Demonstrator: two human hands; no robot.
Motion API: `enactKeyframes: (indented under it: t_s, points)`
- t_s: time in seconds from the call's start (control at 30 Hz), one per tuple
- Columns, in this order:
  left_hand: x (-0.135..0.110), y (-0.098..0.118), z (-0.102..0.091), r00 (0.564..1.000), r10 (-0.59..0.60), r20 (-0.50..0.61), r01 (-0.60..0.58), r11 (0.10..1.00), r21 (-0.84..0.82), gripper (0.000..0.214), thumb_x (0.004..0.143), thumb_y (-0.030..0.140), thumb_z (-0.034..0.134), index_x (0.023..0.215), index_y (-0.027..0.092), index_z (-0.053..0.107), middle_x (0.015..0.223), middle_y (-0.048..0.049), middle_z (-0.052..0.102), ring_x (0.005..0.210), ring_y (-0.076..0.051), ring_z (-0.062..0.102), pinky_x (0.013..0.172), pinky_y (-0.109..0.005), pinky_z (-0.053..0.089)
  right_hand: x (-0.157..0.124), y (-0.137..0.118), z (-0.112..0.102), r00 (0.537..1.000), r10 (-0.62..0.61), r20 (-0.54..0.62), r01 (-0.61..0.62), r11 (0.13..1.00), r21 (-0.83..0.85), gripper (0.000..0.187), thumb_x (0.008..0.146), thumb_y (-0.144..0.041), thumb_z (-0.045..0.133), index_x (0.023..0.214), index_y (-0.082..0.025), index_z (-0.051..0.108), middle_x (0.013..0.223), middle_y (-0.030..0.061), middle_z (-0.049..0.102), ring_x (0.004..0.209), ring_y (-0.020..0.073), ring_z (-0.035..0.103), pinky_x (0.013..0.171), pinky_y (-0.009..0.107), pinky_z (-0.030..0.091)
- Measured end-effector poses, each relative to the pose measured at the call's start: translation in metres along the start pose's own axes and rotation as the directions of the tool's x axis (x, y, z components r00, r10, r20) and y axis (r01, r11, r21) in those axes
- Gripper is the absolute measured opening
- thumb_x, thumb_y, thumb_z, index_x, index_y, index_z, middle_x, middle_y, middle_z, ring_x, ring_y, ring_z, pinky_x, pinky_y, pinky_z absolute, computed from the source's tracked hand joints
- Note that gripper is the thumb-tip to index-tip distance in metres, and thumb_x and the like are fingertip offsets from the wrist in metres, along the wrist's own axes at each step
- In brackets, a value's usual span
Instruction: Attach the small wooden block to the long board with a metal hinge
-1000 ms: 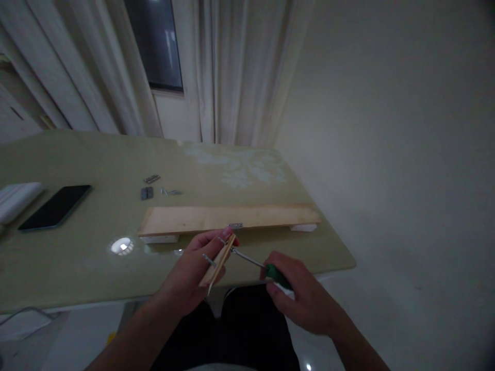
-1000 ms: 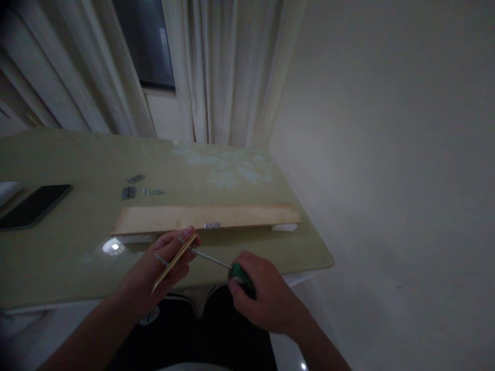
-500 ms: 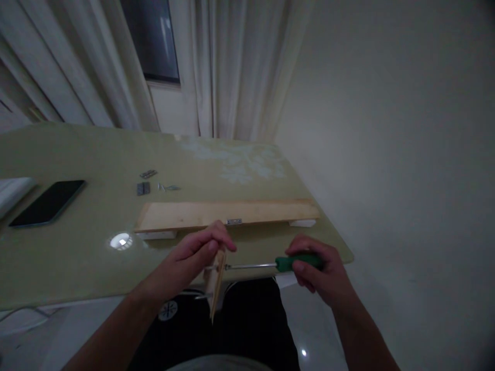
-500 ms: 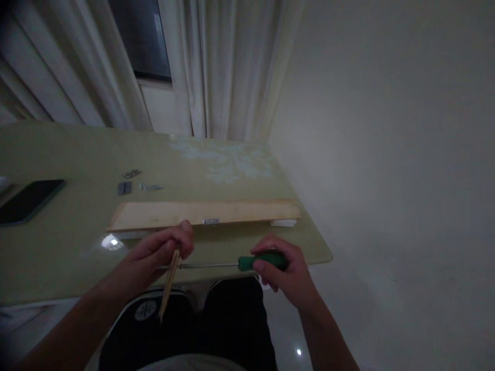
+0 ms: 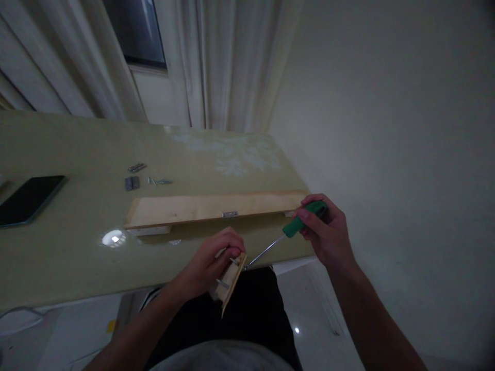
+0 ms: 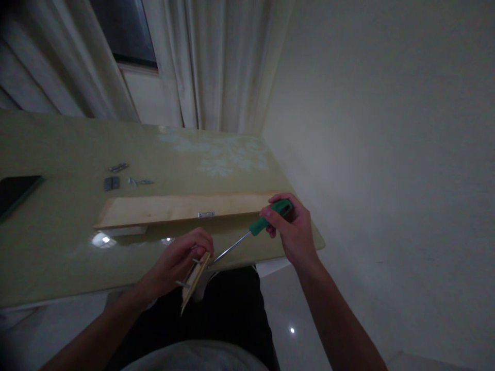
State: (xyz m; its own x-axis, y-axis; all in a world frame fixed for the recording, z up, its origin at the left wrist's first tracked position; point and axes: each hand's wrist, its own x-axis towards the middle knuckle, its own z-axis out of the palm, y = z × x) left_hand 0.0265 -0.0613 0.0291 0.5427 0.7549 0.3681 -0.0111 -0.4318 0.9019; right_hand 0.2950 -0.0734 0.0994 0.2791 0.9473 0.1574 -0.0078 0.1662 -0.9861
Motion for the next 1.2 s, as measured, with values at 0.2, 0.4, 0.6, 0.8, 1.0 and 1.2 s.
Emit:
enactKeyframes:
  t_s: [0.2,0.4,0.6,0.8,1.0,1.2]
  points:
    - [0.003,-0.002,-0.001,0.997,0.066,-0.044,-0.055,0.974,0.218,0.028,0.107,0.039,0.052,0.091,0.024,0.070,0.088,-0.0029,0.074,0.086,-0.019,0.061,0.083,-0.033,0.042,0.013,0.004,-0.007,1.000,0.011,0.001,-0.011,1.000,0.008,0.037,0.072,-0.037,0.091,0.093,-0.021,0.065,0.073,-0.0011,0.074,0.047,0.0083,0.058,0.038,0.016,0.042]
    - [0.000,-0.004,-0.013,0.975,0.182,-0.126,-0.115,0.902,0.416,0.021,0.106,0.026,0.054,0.097,0.023,0.073,0.089,-0.0014,0.079,0.079,-0.016,0.067,0.078,-0.030,0.047,0.016,0.006,-0.019,0.994,-0.025,-0.106,0.030,0.998,0.047,0.036,0.071,-0.035,0.092,0.092,-0.022,0.067,0.075,-0.0004,0.075,0.050,0.0088,0.061,0.041,0.016,0.045]
    - [-0.028,-0.016,-0.005,0.969,0.245,-0.026,-0.189,0.807,0.560,0.023,0.107,0.023,0.053,0.121,0.025,0.072,0.119,-0.0063,0.080,0.103,-0.020,0.075,0.090,-0.033,0.057,0.006,0.007,-0.023,0.986,-0.090,-0.137,0.086,0.996,-0.033,0.031,0.076,-0.033,0.090,0.091,-0.022,0.067,0.075,-0.0001,0.074,0.048,0.0085,0.058,0.039,0.017,0.044]
    - [-0.064,-0.027,-0.007,0.976,0.129,0.176,-0.217,0.678,0.703,0.028,0.105,0.018,0.055,0.128,0.025,0.069,0.135,-0.0052,0.074,0.130,-0.029,0.066,0.103,-0.046,0.056,-0.016,0.005,-0.011,0.980,-0.195,0.044,0.200,0.948,-0.248,0.025,0.082,-0.030,0.085,0.098,-0.025,0.066,0.083,-0.0006,0.071,0.055,0.0105,0.060,0.044,0.021,0.049]
    - [-0.065,-0.025,-0.008,0.977,0.093,0.194,-0.209,0.624,0.753,0.034,0.101,0.029,0.065,0.135,0.025,0.067,0.141,-0.0063,0.071,0.144,-0.033,0.054,0.113,-0.049,0.050,-0.027,0.005,0.020,0.914,-0.181,0.363,0.323,0.866,-0.381,0.027,0.086,-0.030,0.081,0.106,-0.025,0.065,0.090,0.0010,0.071,0.077,0.0146,0.067,0.069,0.026,0.058]
    - [-0.065,-0.027,-0.004,0.984,0.109,0.142,-0.178,0.669,0.722,0.040,0.100,0.028,0.066,0.140,0.025,0.065,0.141,-0.0076,0.071,0.138,-0.027,0.061,0.114,-0.046,0.050,-0.028,0.002,0.035,0.881,-0.200,0.429,0.398,0.803,-0.443,0.025,0.086,-0.031,0.079,0.104,-0.024,0.063,0.089,0.0005,0.071,0.074,0.0136,0.068,0.067,0.025,0.056]
